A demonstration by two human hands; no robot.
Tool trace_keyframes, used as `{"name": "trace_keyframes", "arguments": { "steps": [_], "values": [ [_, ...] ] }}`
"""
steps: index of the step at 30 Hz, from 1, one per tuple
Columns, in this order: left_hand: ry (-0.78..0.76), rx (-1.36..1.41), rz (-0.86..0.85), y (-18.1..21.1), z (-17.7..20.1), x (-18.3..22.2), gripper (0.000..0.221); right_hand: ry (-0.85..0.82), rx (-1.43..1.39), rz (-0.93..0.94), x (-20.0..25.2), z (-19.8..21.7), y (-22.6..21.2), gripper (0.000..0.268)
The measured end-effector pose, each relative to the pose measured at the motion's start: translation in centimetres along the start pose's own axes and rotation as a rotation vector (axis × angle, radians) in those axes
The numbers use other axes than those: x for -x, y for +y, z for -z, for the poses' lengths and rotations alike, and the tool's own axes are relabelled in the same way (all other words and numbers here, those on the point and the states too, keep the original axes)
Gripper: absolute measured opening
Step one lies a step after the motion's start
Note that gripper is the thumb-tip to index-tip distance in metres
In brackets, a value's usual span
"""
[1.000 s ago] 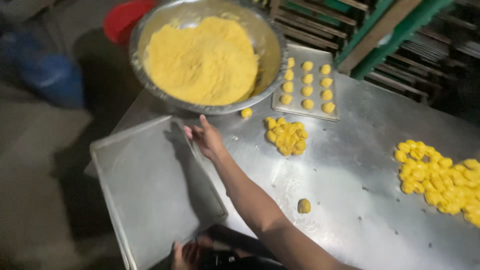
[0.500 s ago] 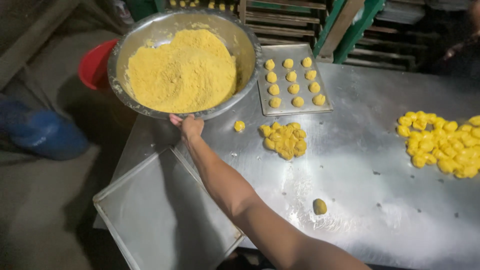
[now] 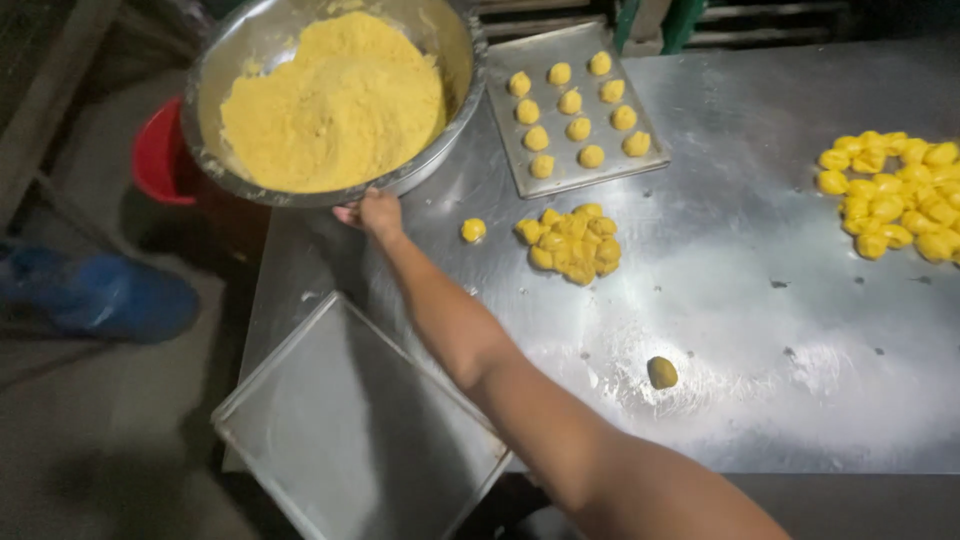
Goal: The recorder is shaping yellow dough into small balls and placing them onto a baking tray.
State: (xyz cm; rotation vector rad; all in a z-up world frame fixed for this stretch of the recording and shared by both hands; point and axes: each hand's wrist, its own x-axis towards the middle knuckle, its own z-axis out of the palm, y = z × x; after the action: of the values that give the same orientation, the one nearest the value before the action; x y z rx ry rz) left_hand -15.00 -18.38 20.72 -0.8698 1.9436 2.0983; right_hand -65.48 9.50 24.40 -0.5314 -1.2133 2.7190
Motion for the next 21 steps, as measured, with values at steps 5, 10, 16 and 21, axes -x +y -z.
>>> {"name": "trace_keyframes", "arguments": {
  "steps": [5,10,16,21],
  "values": [
    [0.275,0.115,0.076,-13.0,1.7,7.5,0.048,-0.325,1.039,0.302,16.0,9.0,0.8,0.047],
    [0.394,0.034,0.262,-14.5,-0.5,9.2,0.05,-0.412,1.457,0.467,27.4,23.0,0.5,0.033],
    [0.359,0.115,0.057,-13.1,-2.2,10.2,0.048,-0.553,1.523,0.443,33.8,22.6,-4.0,0.032],
    [0.313,0.021,0.003,-14.3,1.9,6.8,0.048,-0.589,1.691,0.35,34.8,24.2,0.4,0.033]
  ]
}}
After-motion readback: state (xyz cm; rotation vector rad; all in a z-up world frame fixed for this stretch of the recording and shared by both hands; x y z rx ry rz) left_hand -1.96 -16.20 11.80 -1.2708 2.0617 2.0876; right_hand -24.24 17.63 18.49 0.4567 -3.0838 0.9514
